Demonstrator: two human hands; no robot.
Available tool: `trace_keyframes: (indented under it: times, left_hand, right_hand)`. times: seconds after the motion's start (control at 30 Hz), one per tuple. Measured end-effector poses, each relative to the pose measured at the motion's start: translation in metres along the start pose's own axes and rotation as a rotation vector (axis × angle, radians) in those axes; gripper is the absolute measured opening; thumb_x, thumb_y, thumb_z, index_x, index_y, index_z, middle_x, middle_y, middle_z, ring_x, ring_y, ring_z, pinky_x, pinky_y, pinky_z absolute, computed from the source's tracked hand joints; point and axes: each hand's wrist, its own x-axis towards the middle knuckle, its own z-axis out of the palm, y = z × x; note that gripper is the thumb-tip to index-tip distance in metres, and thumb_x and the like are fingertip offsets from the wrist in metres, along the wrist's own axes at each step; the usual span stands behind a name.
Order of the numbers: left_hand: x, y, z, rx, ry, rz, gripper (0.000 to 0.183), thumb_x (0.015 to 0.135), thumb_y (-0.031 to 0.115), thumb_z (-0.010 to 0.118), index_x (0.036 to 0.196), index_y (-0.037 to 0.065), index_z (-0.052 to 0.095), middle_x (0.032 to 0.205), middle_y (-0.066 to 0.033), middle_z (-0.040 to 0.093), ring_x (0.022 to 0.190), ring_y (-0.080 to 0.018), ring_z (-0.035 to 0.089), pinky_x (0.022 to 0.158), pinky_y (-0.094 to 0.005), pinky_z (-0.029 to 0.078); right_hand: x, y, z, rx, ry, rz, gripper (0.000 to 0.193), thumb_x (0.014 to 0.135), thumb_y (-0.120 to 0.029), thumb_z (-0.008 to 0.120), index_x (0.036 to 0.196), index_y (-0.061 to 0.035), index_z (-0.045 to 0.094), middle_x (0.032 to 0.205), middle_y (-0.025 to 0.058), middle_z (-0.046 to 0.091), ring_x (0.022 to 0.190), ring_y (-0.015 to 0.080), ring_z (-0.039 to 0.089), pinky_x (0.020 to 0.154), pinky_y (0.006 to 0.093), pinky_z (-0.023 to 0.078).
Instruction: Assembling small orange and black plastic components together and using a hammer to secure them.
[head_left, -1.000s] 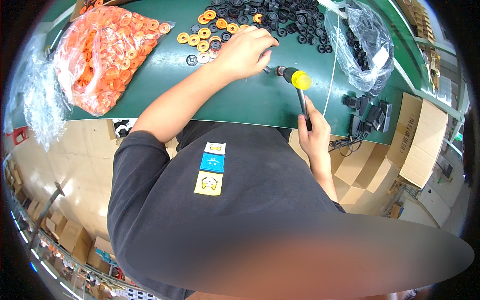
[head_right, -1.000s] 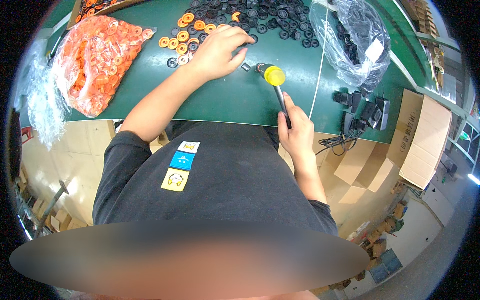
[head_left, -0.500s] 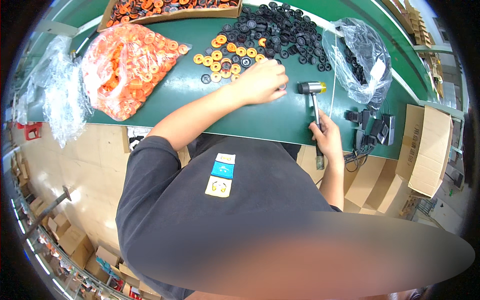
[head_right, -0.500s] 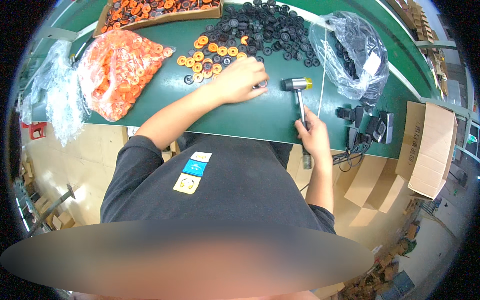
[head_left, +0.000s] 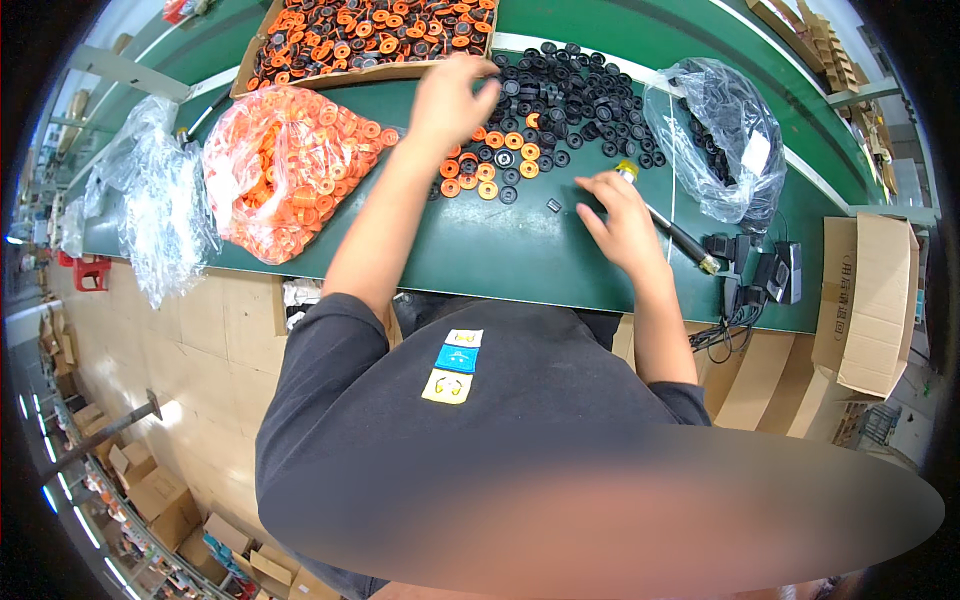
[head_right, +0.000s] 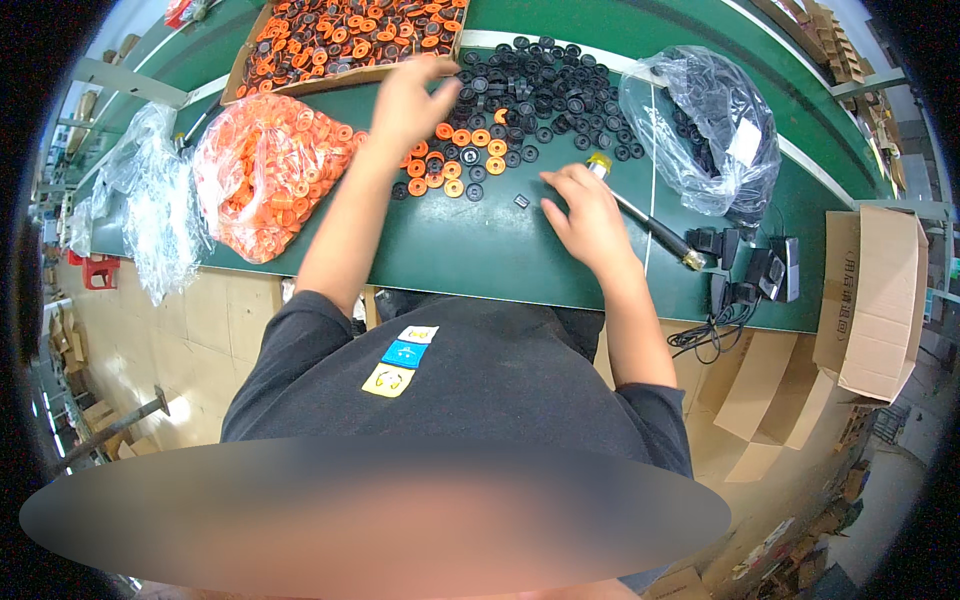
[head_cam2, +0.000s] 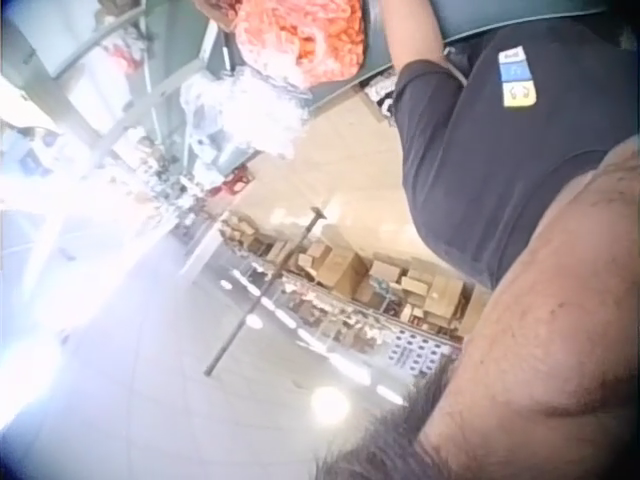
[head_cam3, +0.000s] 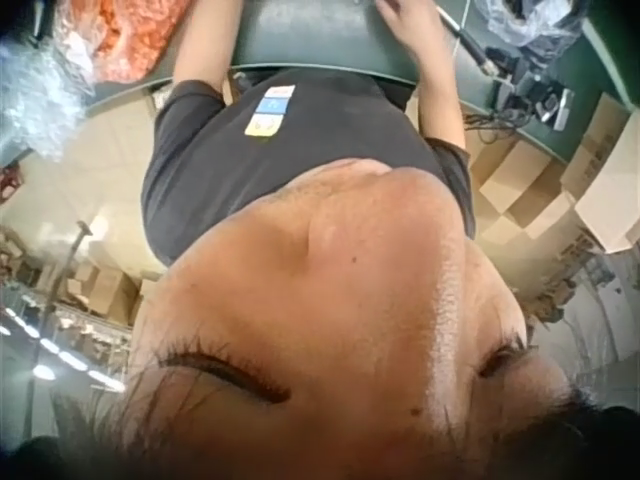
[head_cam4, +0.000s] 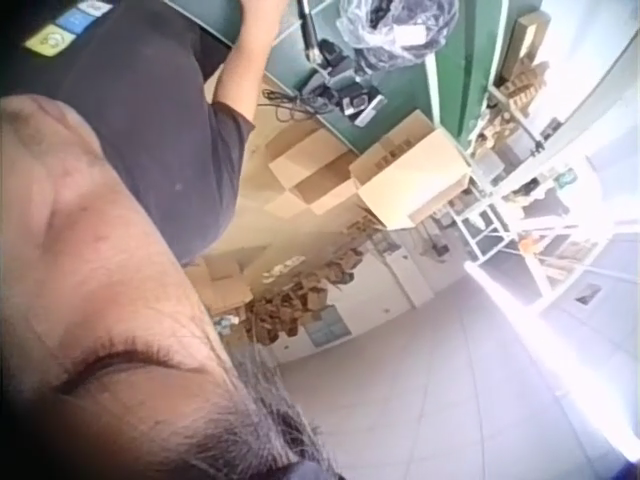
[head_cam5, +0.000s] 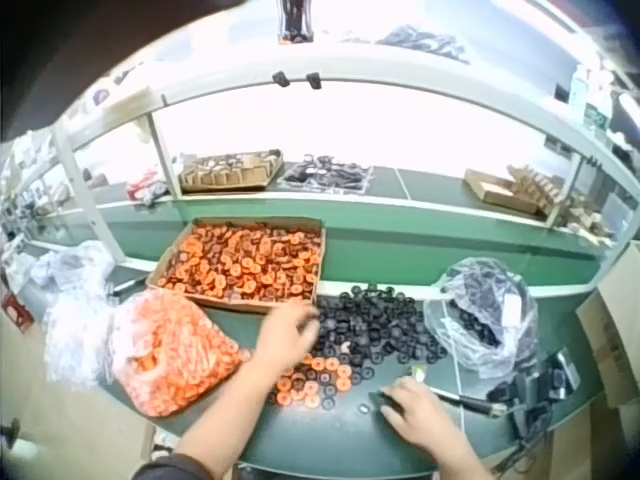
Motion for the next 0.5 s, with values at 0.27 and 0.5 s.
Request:
trace_keyframes:
  times: [0.27, 0.5]
  left_hand:
    - [-0.053, 0.037, 0.047, 0.061, -0.207, 0.083, 0.024, 0.081, 0.013, 0.073, 0.104, 0.004, 0.073, 0.103, -0.0097, 0.068, 0.098, -0.0314, 0.062, 0.09, -0.0433, 0.049]
    - [-0.055, 0.033, 0.04, 0.057, -0.275, 0.033, 0.024, 0.082, 0.013, 0.074, 0.105, 0.004, 0.073, 0.102, -0.0094, 0.068, 0.099, -0.0312, 0.062, 0.09, -0.0433, 0.049]
  right_hand:
    - [0.057, 0.017, 0.044, -0.071, 0.013, 0.038, 0.03, 0.078, -0.006, 0.075, 0.107, -0.0032, 0.069, 0.103, 0.0133, 0.061, 0.1, 0.0338, 0.064, 0.088, 0.0451, 0.052]
    - [0.055, 0.011, 0.048, 0.148, 0.109, 0.142, 0.026, 0.081, -0.001, 0.072, 0.106, -0.0042, 0.069, 0.1, 0.0113, 0.059, 0.081, 0.0277, 0.066, 0.073, 0.0385, 0.055]
